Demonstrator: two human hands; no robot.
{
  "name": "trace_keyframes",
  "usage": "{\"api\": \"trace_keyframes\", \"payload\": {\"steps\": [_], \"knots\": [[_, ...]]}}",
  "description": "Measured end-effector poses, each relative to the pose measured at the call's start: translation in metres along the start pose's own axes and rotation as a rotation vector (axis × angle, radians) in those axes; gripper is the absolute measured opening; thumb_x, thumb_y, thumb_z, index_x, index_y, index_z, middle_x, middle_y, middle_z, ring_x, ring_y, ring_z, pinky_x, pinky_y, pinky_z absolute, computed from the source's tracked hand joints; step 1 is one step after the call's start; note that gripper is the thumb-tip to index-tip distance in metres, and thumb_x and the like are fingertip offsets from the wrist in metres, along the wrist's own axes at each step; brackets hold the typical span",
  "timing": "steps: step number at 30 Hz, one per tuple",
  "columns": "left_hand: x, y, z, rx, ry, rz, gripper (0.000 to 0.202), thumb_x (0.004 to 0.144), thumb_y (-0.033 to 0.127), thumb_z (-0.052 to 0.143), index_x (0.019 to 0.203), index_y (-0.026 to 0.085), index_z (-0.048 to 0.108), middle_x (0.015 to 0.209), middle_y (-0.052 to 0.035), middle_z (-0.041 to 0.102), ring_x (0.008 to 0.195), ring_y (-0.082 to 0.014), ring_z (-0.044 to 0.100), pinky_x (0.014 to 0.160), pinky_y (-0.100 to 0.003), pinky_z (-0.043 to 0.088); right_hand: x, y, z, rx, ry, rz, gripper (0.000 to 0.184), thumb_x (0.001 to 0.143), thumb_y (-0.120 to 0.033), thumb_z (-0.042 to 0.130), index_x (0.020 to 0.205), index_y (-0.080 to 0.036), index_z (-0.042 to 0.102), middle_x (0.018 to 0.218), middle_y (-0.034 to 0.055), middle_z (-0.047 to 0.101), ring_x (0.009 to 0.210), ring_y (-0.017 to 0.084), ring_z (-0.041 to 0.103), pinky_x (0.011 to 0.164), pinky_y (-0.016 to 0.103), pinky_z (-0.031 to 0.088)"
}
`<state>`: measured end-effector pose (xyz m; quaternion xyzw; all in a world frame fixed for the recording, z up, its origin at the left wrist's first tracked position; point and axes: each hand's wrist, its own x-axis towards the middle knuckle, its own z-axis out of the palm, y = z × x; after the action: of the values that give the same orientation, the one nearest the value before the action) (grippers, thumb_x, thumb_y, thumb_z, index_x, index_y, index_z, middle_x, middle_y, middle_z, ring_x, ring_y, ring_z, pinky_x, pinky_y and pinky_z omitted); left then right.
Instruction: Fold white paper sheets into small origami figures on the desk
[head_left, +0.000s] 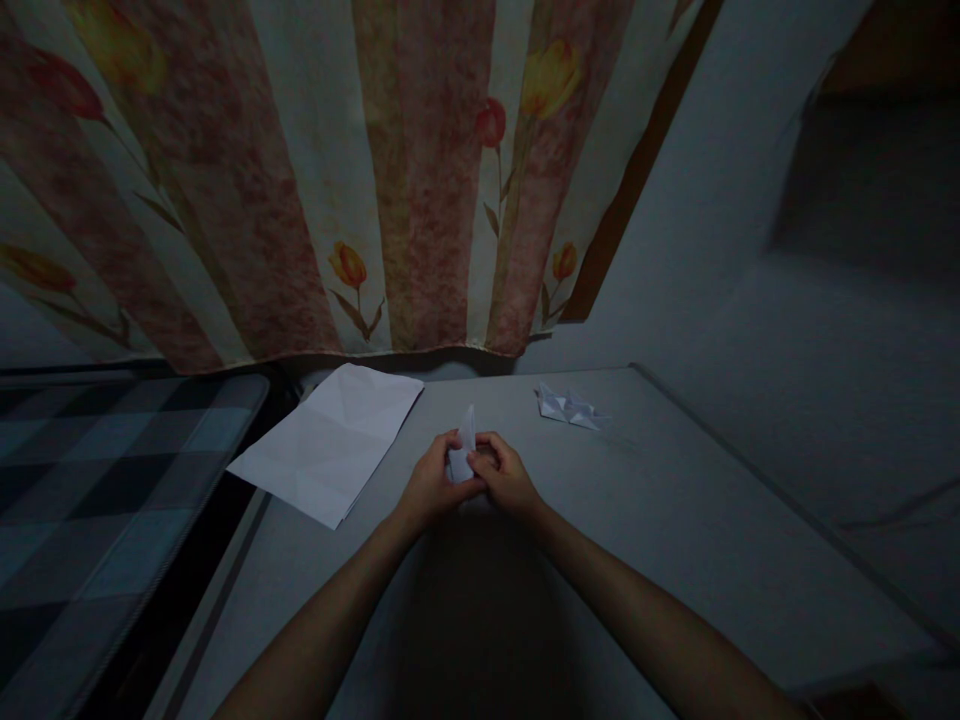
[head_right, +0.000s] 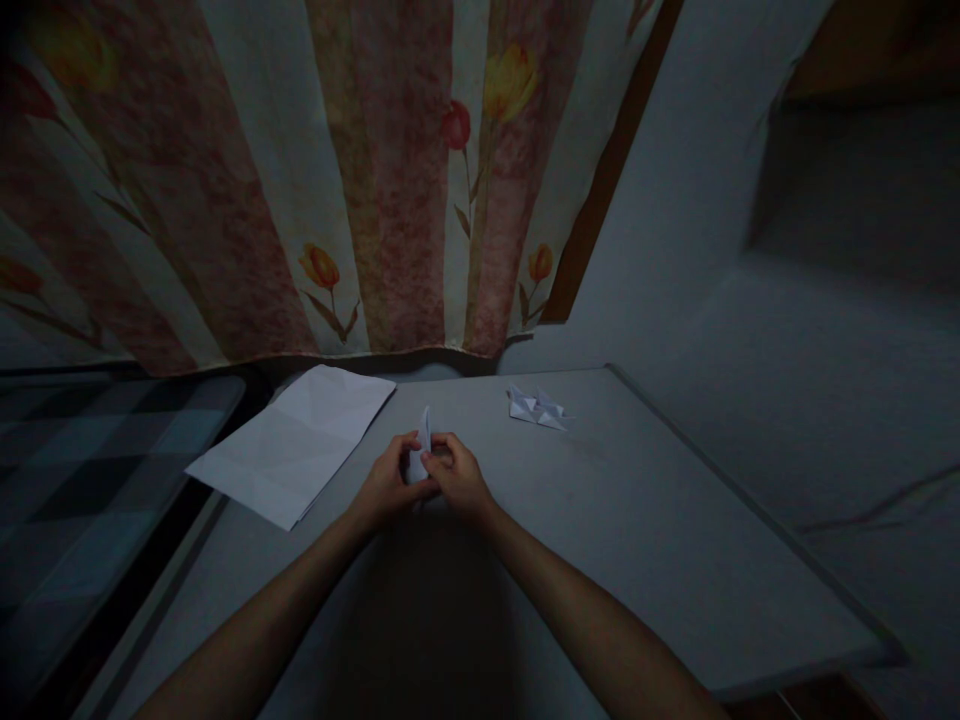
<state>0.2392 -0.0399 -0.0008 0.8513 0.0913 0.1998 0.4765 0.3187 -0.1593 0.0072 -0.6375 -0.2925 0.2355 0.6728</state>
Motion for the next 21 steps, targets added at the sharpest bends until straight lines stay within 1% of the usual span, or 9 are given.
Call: {"api": "trace_keyframes", "payload": {"steps": [2, 3, 5, 8, 10, 14, 17, 19, 21], "knots": [[0.001, -0.001, 0.001, -0.087, -0.014, -0.052, 0.053, 0.064, 0.035, 0.075, 0.104, 0.02, 0.044, 0.098, -0.0037, 0.064, 0.083, -0.0185, 0.064, 0.072, -0.032, 0.05, 0.0, -0.001, 0.0, 0.002, -0.009, 0.014, 0.03, 0.074, -0.039, 0.064, 0.096, -0.022, 0.053, 0.071, -0.0023, 0.061, 0.058, 0.013, 0.056, 0.052, 0.024, 0.043], [0.001, -0.001, 0.002, -0.149, -0.018, -0.063, 0.052, 0.064, 0.033, 0.075, 0.102, 0.02, 0.044, 0.096, -0.0034, 0.065, 0.082, -0.018, 0.064, 0.072, -0.031, 0.051, 0.001, -0.001, 0.0, 0.018, -0.016, 0.023, 0.032, 0.072, -0.038, 0.066, 0.096, -0.022, 0.053, 0.07, -0.0029, 0.061, 0.056, 0.013, 0.056, 0.052, 0.024, 0.043], [0.002, -0.004, 0.003, -0.309, -0.033, -0.07, 0.053, 0.062, 0.029, 0.077, 0.1, 0.02, 0.042, 0.102, -0.0054, 0.064, 0.088, -0.0187, 0.065, 0.075, -0.032, 0.051, 0.002, -0.001, -0.001, 0.066, -0.034, 0.042, 0.035, 0.068, -0.036, 0.069, 0.095, -0.022, 0.052, 0.07, -0.0035, 0.062, 0.054, 0.012, 0.057, 0.051, 0.024, 0.043], [0.004, -0.008, 0.005, -0.552, -0.071, -0.109, 0.063, 0.055, 0.024, 0.082, 0.101, 0.021, 0.038, 0.115, -0.0087, 0.059, 0.098, -0.0211, 0.064, 0.082, -0.035, 0.051, 0.004, -0.002, -0.003, 0.105, -0.038, 0.049, 0.037, 0.066, -0.033, 0.071, 0.095, -0.021, 0.052, 0.072, -0.0024, 0.065, 0.055, 0.013, 0.059, 0.052, 0.024, 0.045], [0.005, -0.01, 0.005, -0.646, -0.076, -0.131, 0.069, 0.052, 0.023, 0.083, 0.103, 0.022, 0.037, 0.12, -0.0098, 0.056, 0.1, -0.0213, 0.064, 0.085, -0.037, 0.051, 0.005, -0.001, -0.005, 0.107, -0.028, 0.046, 0.037, 0.065, -0.03, 0.071, 0.096, -0.021, 0.053, 0.074, -0.0021, 0.065, 0.055, 0.013, 0.06, 0.052, 0.024, 0.045], [0.005, -0.009, 0.003, -0.711, -0.085, -0.132, 0.07, 0.054, 0.027, 0.082, 0.107, 0.022, 0.037, 0.123, -0.0105, 0.053, 0.099, -0.0203, 0.064, 0.088, -0.038, 0.05, 0.007, 0.0, -0.007, 0.1, -0.019, 0.043, 0.039, 0.063, -0.028, 0.072, 0.096, -0.02, 0.054, 0.07, -0.0031, 0.064, 0.056, 0.013, 0.06, 0.054, 0.024, 0.046], [0.006, -0.008, 0.001, -0.714, -0.092, -0.143, 0.072, 0.052, 0.028, 0.082, 0.108, 0.022, 0.038, 0.126, -0.0107, 0.051, 0.097, -0.0201, 0.064, 0.084, -0.037, 0.051, 0.007, 0.0, -0.007, 0.099, -0.01, 0.016, 0.039, 0.062, -0.029, 0.073, 0.096, -0.02, 0.055, 0.08, -0.001, 0.066, 0.061, 0.013, 0.061, 0.057, 0.025, 0.047], [0.006, -0.009, 0.001, -0.718, -0.08, -0.158, 0.067, 0.056, 0.029, 0.079, 0.109, 0.022, 0.039, 0.123, -0.0102, 0.054, 0.092, -0.0194, 0.065, 0.08, -0.035, 0.052, 0.007, -0.001, -0.008, 0.09, -0.009, 0.002, 0.037, 0.064, -0.029, 0.071, 0.097, -0.02, 0.056, 0.081, -0.001, 0.065, 0.062, 0.012, 0.061, 0.059, 0.026, 0.048], [0.008, -0.012, -0.001, -0.727, -0.048, -0.171, 0.056, 0.062, 0.028, 0.071, 0.109, 0.021, 0.042, 0.116, -0.0085, 0.059, 0.087, -0.0189, 0.065, 0.076, -0.035, 0.053, 0.007, -0.001, -0.01, 0.058, 0.002, -0.012, 0.034, 0.067, -0.028, 0.066, 0.099, -0.02, 0.057, 0.08, -0.001, 0.065, 0.061, 0.012, 0.06, 0.06, 0.026, 0.048]]}}
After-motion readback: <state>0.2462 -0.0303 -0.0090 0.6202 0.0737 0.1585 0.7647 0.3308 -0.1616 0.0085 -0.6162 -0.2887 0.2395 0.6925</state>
